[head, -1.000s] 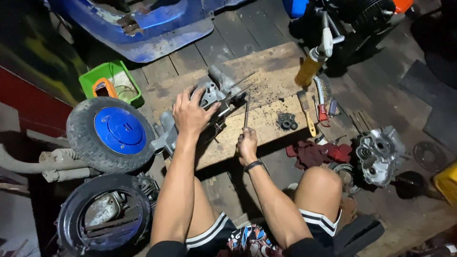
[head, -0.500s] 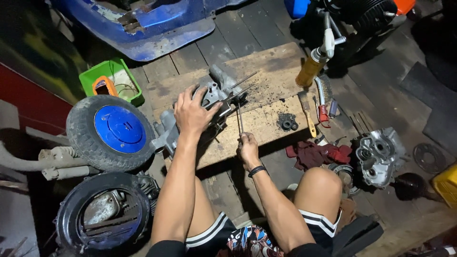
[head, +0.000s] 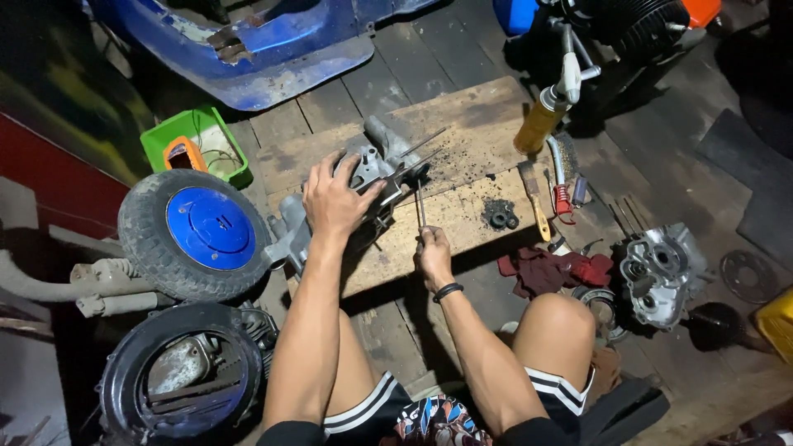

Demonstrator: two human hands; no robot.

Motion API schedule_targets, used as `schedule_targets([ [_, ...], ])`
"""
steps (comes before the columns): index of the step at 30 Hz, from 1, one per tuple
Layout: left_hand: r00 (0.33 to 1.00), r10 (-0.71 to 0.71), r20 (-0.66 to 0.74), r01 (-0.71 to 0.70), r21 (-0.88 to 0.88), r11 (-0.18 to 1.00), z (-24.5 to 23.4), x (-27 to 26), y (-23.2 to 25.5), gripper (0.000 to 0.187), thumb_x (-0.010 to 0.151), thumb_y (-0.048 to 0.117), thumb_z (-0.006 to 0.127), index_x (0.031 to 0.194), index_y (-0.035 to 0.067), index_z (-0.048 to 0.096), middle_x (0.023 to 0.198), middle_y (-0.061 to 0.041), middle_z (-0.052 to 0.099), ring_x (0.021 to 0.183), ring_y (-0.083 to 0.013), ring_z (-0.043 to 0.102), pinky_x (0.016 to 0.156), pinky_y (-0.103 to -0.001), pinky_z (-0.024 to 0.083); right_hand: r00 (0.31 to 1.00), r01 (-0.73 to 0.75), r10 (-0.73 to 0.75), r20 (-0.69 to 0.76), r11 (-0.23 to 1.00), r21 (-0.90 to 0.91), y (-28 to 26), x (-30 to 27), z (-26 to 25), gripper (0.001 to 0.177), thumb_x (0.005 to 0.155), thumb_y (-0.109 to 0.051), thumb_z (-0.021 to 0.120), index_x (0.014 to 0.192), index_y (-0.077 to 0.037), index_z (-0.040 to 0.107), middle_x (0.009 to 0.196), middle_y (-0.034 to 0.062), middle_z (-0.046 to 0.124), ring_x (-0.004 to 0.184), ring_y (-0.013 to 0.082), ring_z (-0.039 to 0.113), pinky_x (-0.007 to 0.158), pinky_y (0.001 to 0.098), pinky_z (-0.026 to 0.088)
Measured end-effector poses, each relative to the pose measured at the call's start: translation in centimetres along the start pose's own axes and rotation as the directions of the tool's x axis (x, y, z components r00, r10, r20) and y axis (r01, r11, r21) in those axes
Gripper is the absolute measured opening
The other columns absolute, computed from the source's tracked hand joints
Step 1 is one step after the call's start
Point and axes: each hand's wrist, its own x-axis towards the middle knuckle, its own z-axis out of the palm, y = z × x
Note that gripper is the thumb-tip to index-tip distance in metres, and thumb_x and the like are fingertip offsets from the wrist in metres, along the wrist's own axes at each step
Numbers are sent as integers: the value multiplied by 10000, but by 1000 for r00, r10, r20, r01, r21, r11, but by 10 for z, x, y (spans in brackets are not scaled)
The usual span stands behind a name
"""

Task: A person is cleaning a motorcycle engine casing by heating it with a blowtorch and scraping away residue with a thin metal tool.

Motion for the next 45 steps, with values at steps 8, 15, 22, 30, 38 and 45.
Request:
schedule_targets([
  [8,1000,9,-8,-9,-43,999,-1,2,-5,592,724,585,863,1194,254,723,1223,-47,644,1093,-314,665,847,-476,569,998,-32,40,-52,988,148,23,-5,42,163,1072,-269,427,1108,-151,533,592,-55,355,388,71,383,327,200,315],
  [15,1000,-6,15,7,-65,998,-5,3,-3,592,735,575,865,1210,251,723,1249,-40,635,1101,-310,655,871,-472,563,985,30,-19,-173,998,60,29,-11,74,204,1065,-288,435,1119,-120,536,608,-44,402,406,83,429,338,226,381],
  [22,1000,2,13,-1,-80,997,-4,3,-3,576,750,573,855,1215,264,714,1229,-44,631,1079,-325,655,877,-473,555,973,26,-9,-231,997,74,71,28,92,226,1072,-295,437,1197,-131,529,641,5,483,446,118,493,369,233,412],
  [30,1000,5,-5,-5,-107,994,-4,3,-2,569,750,583,855,1194,252,726,1221,-52,638,1079,-320,658,896,-455,544,959,-20,27,-281,999,26,62,22,101,269,1068,-361,464,1240,-172,547,829,101,633,606,193,606,461,281,504],
  [38,1000,13,-11,-13,-74,997,-1,3,-7,578,745,585,857,1209,265,728,1221,-50,644,1062,-320,661,873,-458,547,972,-48,116,-204,948,314,16,-6,106,189,1076,-305,412,1170,-165,497,694,-29,407,448,77,422,341,171,331],
  [45,1000,10,-7,-11,-95,995,4,0,-13,566,742,582,865,1199,272,739,1225,-54,654,1063,-325,657,860,-460,541,978,-164,210,-19,815,556,9,2,93,154,1085,-310,382,1168,-197,448,736,-36,321,486,61,336,358,142,259],
])
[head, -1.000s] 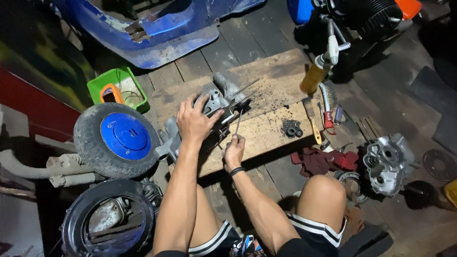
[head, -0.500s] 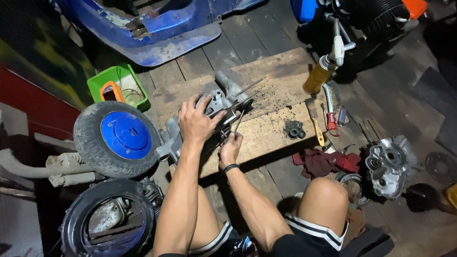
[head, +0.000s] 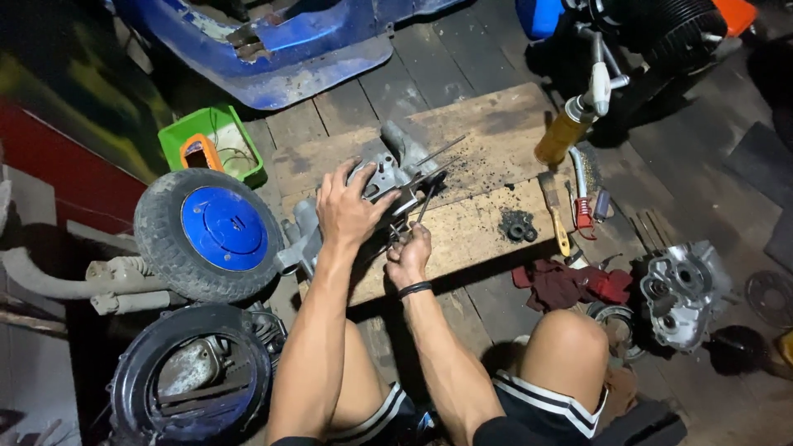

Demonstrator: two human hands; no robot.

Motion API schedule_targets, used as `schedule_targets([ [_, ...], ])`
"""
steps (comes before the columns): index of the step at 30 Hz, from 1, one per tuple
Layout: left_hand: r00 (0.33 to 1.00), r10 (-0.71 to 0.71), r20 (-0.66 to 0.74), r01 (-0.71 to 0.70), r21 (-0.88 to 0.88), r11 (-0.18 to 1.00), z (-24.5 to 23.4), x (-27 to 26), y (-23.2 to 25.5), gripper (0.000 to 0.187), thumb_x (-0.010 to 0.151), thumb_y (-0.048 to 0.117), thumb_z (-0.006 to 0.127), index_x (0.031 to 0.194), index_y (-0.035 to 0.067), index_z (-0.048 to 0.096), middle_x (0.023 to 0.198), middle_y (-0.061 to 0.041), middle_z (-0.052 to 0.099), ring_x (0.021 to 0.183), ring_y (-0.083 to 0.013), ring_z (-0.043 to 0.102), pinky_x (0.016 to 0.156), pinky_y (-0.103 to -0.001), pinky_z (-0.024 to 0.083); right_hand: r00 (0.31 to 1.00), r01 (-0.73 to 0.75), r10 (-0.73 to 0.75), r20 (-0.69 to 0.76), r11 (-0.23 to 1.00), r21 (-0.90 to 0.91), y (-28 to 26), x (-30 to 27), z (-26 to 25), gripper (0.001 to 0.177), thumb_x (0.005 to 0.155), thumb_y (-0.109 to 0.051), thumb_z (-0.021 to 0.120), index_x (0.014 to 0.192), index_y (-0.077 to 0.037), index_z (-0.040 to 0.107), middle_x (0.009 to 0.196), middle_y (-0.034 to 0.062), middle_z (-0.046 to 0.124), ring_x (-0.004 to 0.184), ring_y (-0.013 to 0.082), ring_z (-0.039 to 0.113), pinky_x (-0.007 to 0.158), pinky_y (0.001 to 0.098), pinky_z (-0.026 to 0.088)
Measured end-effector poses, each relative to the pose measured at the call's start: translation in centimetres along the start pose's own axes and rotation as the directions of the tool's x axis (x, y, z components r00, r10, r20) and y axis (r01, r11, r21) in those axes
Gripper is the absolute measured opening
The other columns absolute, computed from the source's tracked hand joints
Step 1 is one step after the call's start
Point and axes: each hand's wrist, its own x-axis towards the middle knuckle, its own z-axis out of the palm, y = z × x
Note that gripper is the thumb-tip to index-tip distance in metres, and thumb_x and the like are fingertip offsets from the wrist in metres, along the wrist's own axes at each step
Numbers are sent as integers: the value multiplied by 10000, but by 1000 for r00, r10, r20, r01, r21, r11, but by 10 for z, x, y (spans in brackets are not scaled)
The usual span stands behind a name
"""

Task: A person is cleaning a motorcycle engine casing by heating it with a blowtorch and scraping away residue with a thin metal tool.

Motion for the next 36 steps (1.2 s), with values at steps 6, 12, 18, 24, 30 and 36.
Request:
schedule_targets([
  [6,1000,7,-21,-8,-13,1000,-3,1,5,561,730,576,882,1186,280,746,1215,-52,660,1044,-332,659,854,-459,545,993,-115,109,50,987,115,-25,-2,6,154,1071,-270,343,1114,-154,434,747,-68,326,485,14,338,353,107,238],
  [12,1000,3,-15,-4,-30,1000,-2,-1,4,561,725,558,899,1188,274,755,1225,-63,660,1057,-330,652,849,-469,541,930,-344,290,226,902,260,-61,22,-25,226,1109,-269,308,940,-152,403,724,-98,295,486,-15,352,352,61,260],
  [18,999,22,-45,-23,-21,1000,-6,2,6,557,733,553,910,1179,257,757,1173,-83,670,1029,-340,654,834,-465,543,866,-368,311,392,926,79,-153,-4,-50,88,997,-139,584,1008,-85,515,797,-46,455,557,-6,464,399,56,330],
  [24,1000,-11,4,12,-47,999,0,-1,8,570,712,510,909,1196,260,738,1231,-65,644,1065,-338,632,839,-472,536,873,482,-92,479,9,-876,-191,-1,-51,407,877,-182,582,1242,-84,733,955,204,750,943,329,738,760,431,603],
  [30,1000,9,1,-9,-2,1000,4,-2,7,571,733,558,880,1203,271,728,1225,-69,643,1062,-337,633,829,-470,531,638,349,-10,770,-888,-300,-199,-4,-21,225,873,-159,594,927,-73,794,715,142,721,724,330,766,616,437,620],
  [36,999,-8,35,7,9,1000,1,-1,12,557,743,540,876,1205,268,724,1245,-54,627,1100,-322,617,836,-459,515,623,351,75,779,-916,-192,-197,-10,-10,262,898,-118,533,944,-42,779,828,176,758,758,392,763,625,537,605],
])
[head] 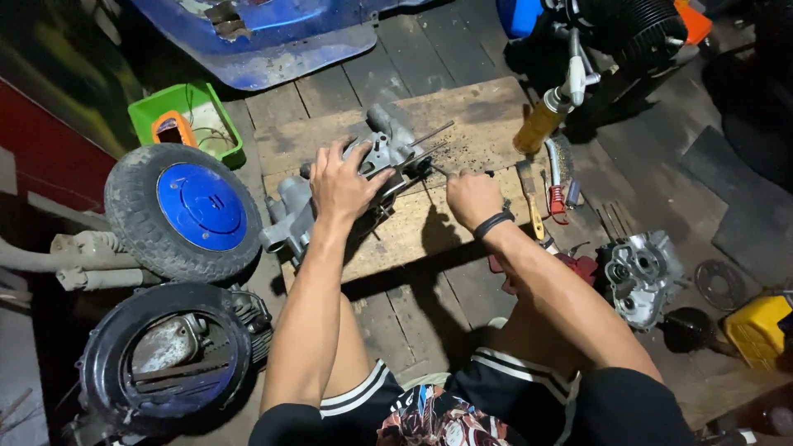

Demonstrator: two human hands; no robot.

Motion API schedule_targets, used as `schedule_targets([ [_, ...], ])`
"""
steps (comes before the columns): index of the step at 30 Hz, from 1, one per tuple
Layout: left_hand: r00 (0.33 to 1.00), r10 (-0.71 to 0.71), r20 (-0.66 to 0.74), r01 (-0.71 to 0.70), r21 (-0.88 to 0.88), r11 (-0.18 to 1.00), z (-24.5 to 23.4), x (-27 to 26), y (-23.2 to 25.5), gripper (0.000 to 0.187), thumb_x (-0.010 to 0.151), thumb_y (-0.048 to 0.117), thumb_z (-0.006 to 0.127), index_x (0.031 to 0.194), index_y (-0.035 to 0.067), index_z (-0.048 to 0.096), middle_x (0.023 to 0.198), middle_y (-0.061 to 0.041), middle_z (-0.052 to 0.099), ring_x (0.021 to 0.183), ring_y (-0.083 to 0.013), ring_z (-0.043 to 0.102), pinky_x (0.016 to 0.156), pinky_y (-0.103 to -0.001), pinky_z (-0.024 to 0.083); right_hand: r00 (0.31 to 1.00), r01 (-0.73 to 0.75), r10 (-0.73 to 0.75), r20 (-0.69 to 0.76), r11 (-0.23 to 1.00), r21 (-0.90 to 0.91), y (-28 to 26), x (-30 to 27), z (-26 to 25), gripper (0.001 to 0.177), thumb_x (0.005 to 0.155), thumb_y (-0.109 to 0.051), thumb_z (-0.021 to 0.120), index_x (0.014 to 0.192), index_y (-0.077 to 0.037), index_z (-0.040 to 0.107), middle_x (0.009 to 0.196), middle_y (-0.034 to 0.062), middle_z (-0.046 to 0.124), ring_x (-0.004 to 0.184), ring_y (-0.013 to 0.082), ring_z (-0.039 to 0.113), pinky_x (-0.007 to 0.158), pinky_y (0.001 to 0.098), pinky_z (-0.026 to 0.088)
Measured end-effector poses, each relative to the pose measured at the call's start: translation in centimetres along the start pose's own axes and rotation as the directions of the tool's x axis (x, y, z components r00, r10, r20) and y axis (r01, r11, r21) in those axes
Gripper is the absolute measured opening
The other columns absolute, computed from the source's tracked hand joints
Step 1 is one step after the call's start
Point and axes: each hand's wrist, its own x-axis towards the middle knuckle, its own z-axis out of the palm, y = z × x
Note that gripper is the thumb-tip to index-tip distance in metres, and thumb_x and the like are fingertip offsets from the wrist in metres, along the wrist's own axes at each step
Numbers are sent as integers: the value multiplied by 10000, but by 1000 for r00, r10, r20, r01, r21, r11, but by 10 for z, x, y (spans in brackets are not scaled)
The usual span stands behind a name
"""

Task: A person is cleaning a motorcycle engine casing by heating it with a blowtorch and scraping away residue with a thin metal tool.

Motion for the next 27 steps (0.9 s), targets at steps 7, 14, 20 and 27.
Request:
schedule_targets([
  [7,1000,-8,4,8,-13,1000,-5,2,-2,563,740,543,873,1204,261,724,1243,-64,625,1088,-339,621,827,-479,521,996,-90,87,36,991,101,14,-26,7,260,914,-78,535,876,14,774,763,207,739,785,398,766,640,511,620],
  [14,1000,3,-24,-4,-27,1000,-8,7,-1,563,767,538,867,1216,237,710,1225,-100,631,1074,-377,634,814,-504,523,986,-161,152,60,970,180,14,-25,9,326,927,-117,472,856,16,762,759,211,734,822,438,763,686,559,607],
  [20,1000,4,-25,-4,-22,1000,-5,4,-1,571,757,573,855,1209,256,708,1236,-76,626,1086,-356,630,823,-487,527,993,-115,114,13,990,77,8,-39,-36,316,921,-108,492,812,-43,781,729,176,746,798,388,773,673,497,616],
  [27,1000,1,-29,-2,-23,1000,-6,3,-3,546,744,564,860,1186,284,706,1231,-34,619,1076,-329,630,810,-463,531,979,-76,47,-199,987,-139,33,-19,14,255,905,-247,577,806,-154,793,833,54,744,859,306,737,663,460,601],
])
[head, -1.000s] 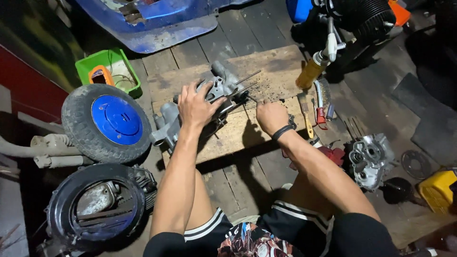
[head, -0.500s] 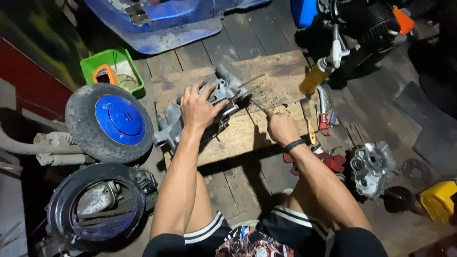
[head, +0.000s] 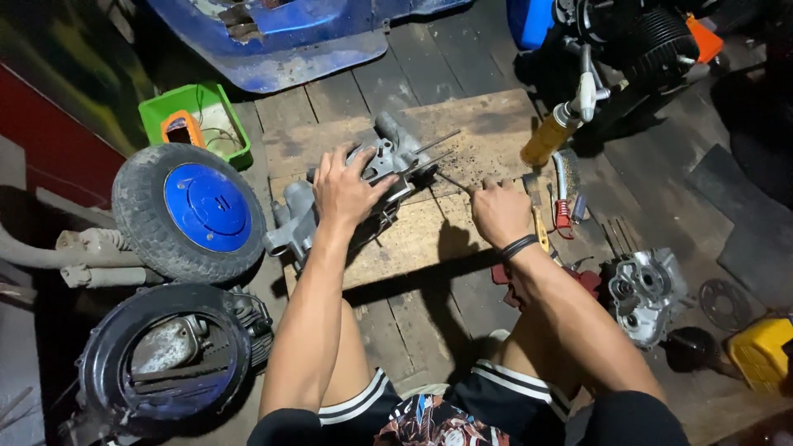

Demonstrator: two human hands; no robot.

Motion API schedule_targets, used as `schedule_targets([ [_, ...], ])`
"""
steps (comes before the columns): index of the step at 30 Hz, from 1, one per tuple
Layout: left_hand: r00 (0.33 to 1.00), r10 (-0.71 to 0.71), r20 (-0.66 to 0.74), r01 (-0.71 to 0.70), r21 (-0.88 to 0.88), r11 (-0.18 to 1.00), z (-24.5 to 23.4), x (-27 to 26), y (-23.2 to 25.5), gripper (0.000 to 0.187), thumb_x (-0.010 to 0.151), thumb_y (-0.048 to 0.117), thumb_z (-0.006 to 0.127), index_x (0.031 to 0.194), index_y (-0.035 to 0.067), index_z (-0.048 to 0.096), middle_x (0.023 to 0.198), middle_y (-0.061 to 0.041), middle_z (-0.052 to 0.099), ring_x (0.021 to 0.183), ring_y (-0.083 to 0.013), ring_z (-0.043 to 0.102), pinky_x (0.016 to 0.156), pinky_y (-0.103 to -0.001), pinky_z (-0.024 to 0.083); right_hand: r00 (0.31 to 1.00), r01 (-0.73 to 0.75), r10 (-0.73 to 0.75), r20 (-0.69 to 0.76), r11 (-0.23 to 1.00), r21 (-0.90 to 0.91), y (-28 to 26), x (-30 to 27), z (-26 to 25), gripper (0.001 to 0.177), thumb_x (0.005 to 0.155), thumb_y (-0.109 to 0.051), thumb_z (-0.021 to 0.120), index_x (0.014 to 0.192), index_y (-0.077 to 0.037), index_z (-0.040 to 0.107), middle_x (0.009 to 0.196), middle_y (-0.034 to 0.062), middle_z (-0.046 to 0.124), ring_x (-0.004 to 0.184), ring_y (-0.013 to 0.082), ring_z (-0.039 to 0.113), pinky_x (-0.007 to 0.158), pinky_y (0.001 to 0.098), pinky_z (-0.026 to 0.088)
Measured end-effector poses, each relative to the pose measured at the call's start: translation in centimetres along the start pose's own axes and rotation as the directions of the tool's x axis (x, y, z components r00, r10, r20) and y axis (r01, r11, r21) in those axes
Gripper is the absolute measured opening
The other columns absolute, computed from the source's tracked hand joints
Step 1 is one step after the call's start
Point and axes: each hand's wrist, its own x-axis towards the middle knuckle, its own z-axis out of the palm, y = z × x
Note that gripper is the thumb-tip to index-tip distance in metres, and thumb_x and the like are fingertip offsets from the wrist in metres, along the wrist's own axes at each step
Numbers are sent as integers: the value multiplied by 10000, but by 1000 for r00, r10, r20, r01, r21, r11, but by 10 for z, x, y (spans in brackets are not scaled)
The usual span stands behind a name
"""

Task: A person is cleaning a motorcycle engine casing by heating it with a blowtorch and scraping away residue with a thin metal tool.

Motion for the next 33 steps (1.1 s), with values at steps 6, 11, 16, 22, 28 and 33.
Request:
schedule_targets([
  [6,1000,-11,-11,11,14,1000,4,-1,-2,542,738,587,850,1173,297,708,1231,-12,627,1073,-305,636,816,-456,539,998,-55,56,-1,979,198,-3,5,-44,358,1003,-211,541,706,-154,733,780,61,714,928,276,711,649,367,542],
  [11,1000,-24,6,24,0,1000,4,-1,-2,548,734,537,867,1186,270,709,1234,-35,627,1093,-320,632,843,-479,540,998,56,-55,-44,998,28,9,15,24,219,949,-273,563,757,-290,667,836,-53,593,860,227,586,609,348,459],
  [16,1000,-27,8,26,17,999,4,0,-2,538,735,559,857,1169,275,714,1229,-27,621,1100,-309,632,852,-469,534,999,40,-38,-20,993,114,10,12,3,277,984,-239,586,712,-283,563,829,-78,533,852,181,546,679,316,365],
  [22,1000,-8,-4,8,7,1000,6,-1,-3,534,750,581,843,1172,285,702,1228,-22,611,1094,-306,628,861,-471,534,992,-39,-82,91,497,867,10,10,-31,318,970,-240,552,662,-316,540,803,-35,531,776,205,526,638,351,333],
  [28,1000,-4,-13,4,9,1000,6,-1,-5,530,738,574,847,1160,286,705,1221,-15,618,1087,-300,630,848,-474,527,983,130,-141,-119,987,-98,-16,19,-14,208,918,-251,529,836,-332,703,885,-38,587,910,269,577,598,411,440],
  [33,1000,1,-30,-1,8,1000,8,-1,-6,525,740,562,855,1158,287,696,1221,-6,609,1084,-296,627,835,-464,527,975,196,-210,-76,968,-159,-19,21,-18,213,936,-260,567,853,-324,753,939,-38,614,973,286,592,653,413,497],
])
